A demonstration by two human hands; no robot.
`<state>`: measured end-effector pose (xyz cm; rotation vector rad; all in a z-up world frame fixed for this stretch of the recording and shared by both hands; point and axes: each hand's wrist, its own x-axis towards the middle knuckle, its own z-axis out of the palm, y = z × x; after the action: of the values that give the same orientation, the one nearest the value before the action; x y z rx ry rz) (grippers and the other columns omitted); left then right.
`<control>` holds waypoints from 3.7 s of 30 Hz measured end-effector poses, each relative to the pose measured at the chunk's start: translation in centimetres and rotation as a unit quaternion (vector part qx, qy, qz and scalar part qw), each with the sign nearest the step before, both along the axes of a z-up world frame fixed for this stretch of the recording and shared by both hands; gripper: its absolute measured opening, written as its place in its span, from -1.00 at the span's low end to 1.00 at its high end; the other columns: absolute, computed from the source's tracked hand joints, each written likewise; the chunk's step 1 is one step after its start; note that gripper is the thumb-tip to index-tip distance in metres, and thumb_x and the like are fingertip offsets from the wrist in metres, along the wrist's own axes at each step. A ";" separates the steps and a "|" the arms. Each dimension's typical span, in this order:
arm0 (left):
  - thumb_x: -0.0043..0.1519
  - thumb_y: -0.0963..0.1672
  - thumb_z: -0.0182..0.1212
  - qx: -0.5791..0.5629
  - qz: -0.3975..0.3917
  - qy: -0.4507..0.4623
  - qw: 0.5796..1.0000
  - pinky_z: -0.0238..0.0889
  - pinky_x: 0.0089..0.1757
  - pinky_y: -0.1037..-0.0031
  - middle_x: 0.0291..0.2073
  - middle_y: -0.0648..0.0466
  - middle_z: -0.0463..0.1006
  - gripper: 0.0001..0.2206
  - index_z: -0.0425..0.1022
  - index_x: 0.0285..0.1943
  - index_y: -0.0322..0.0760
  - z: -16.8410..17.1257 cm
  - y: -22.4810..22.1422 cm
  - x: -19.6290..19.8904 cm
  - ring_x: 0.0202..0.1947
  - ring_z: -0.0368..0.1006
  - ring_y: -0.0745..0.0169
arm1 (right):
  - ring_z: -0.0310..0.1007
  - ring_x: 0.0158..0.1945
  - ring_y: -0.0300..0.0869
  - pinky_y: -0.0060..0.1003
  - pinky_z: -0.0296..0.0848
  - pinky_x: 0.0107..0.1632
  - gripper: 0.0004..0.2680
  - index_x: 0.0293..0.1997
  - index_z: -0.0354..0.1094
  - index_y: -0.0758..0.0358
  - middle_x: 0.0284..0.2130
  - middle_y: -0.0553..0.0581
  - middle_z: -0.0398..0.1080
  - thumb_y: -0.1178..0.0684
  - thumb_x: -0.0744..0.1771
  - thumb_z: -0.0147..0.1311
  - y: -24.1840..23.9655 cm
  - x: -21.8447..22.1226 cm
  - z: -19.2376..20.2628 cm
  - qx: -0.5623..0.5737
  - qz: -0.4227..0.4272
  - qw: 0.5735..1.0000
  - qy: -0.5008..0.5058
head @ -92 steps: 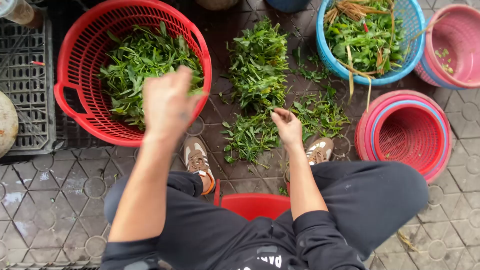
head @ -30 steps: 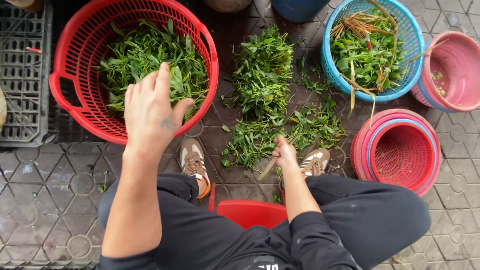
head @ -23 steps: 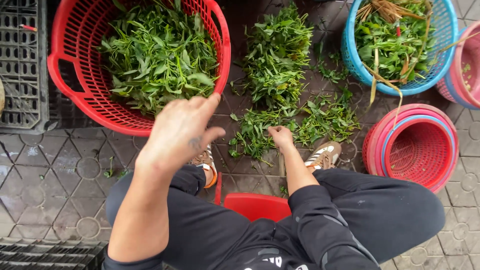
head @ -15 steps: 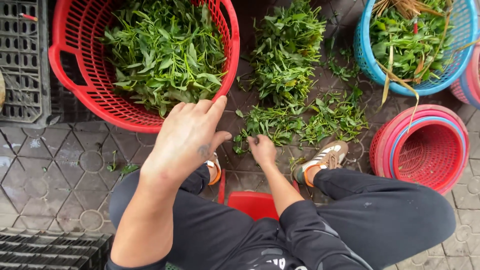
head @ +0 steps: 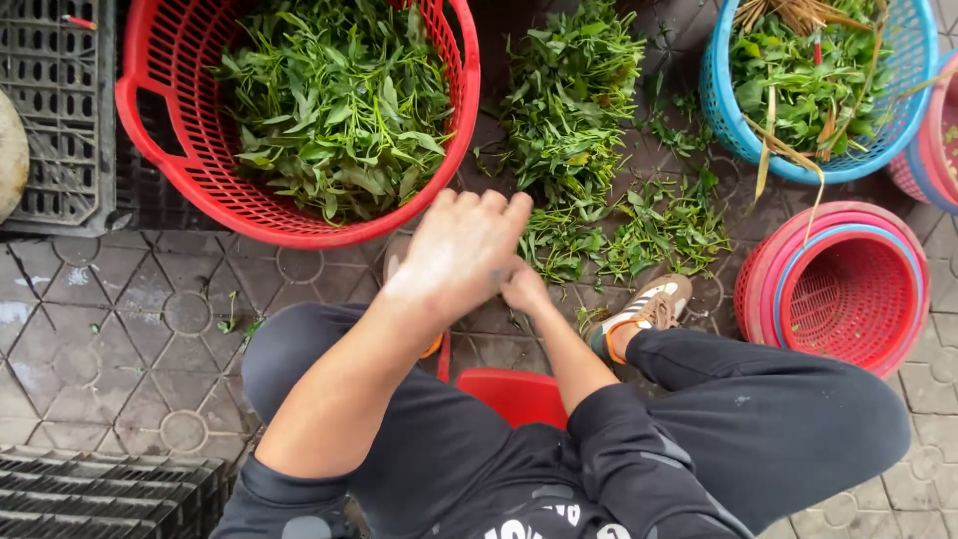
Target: Sorting leafy green vegetables from a pile on the floor into a red basket
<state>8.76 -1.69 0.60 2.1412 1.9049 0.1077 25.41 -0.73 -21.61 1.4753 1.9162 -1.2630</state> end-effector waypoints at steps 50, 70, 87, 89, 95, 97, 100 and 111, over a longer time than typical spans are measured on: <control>0.30 -0.09 0.39 0.206 0.054 -0.112 0.971 0.37 -0.14 0.13 0.08 -0.09 0.57 -0.65 0.48 0.17 -0.37 9.8 -0.6 -5.6 -0.13 0.54 -0.16 | 0.47 -0.11 0.21 0.05 0.43 0.00 -0.75 0.09 0.40 0.11 -0.03 0.23 0.35 -0.08 0.34 0.09 1.1 12.4 -12.3 0.106 -0.212 0.963 -0.126; 0.13 0.17 0.33 -0.093 0.024 -0.047 0.994 0.30 -0.12 0.09 -0.41 -0.04 0.66 -0.58 0.68 -0.30 -0.19 -7.7 4.8 4.8 -0.24 0.61 -0.17 | 0.09 -0.74 -0.39 -0.54 0.13 -0.64 -0.86 -0.07 0.43 0.38 -0.50 0.03 0.36 0.25 0.32 0.25 6.7 11.2 8.7 0.037 -0.419 0.756 0.502; 0.20 0.01 0.20 -0.208 0.087 -0.222 0.948 0.45 -0.10 0.11 -0.27 -0.05 0.71 -0.75 0.70 -0.11 -0.07 -4.4 4.3 4.8 -0.08 0.62 -0.20 | 0.27 -0.66 -0.25 -0.42 0.24 -0.56 -0.82 -0.29 0.28 0.13 -0.68 0.12 0.29 -0.03 0.38 0.23 4.1 5.4 9.4 -0.039 -0.546 0.642 0.537; 0.19 0.01 0.22 -0.219 0.076 -0.239 0.943 0.45 -0.10 0.11 -0.29 -0.04 0.71 -0.77 0.71 -0.14 -0.06 -5.8 4.1 4.9 -0.09 0.62 -0.18 | 0.30 -0.58 -0.28 -0.44 0.29 -0.52 -0.82 -0.18 0.31 0.12 -0.61 0.06 0.33 -0.10 0.39 0.16 4.7 6.1 12.0 -0.040 -0.583 0.629 0.513; 0.20 -0.04 0.23 -0.261 0.094 -0.366 0.888 0.40 -0.03 0.09 -0.23 -0.13 0.71 -0.75 0.70 -0.08 -0.19 -5.6 2.6 4.6 -0.04 0.59 -0.14 | 0.31 -0.49 -0.30 -0.52 0.24 -0.54 -0.52 -0.10 0.07 0.14 -0.31 0.16 0.32 -0.41 0.28 0.25 8.8 14.8 1.9 -0.069 -0.781 0.375 0.494; 0.22 -0.04 0.22 -0.275 0.108 -0.393 0.871 0.40 -0.03 0.13 -0.24 -0.09 0.72 -0.74 0.70 -0.07 -0.22 -3.1 2.3 4.1 -0.07 0.59 -0.03 | 0.32 -0.54 -0.29 -0.49 0.15 -0.57 -0.53 -0.37 0.05 0.12 -0.50 0.12 0.39 -0.43 0.26 0.25 9.5 16.4 -1.6 -0.078 -0.804 0.358 0.469; 0.21 0.01 0.24 -0.235 0.108 -0.294 0.920 0.41 0.01 0.03 -0.13 -0.09 0.72 -0.70 0.71 0.01 -0.11 1.3 1.8 1.4 0.01 0.58 -0.26 | 0.08 -0.61 -0.46 -0.63 0.05 -0.58 -0.78 -0.34 0.31 0.07 -0.41 -0.05 0.43 -0.17 0.39 0.13 9.3 16.5 -3.0 -0.089 -0.744 0.449 0.486; 0.31 0.04 0.34 0.100 0.205 0.007 0.974 0.41 -0.02 -0.03 0.01 -0.33 0.59 -0.46 0.51 0.32 -0.45 4.9 -2.1 -12.4 0.03 0.53 -0.37 | 0.22 -0.67 -0.33 -0.40 0.33 -0.62 -0.88 -0.11 0.46 0.09 -0.38 0.02 0.52 0.01 0.33 0.24 6.4 9.5 -8.3 0.060 -0.586 0.775 0.229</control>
<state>-3.63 -3.76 5.47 1.8291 2.4096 0.3815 34.92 5.65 -29.93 2.8256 1.1632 -2.1595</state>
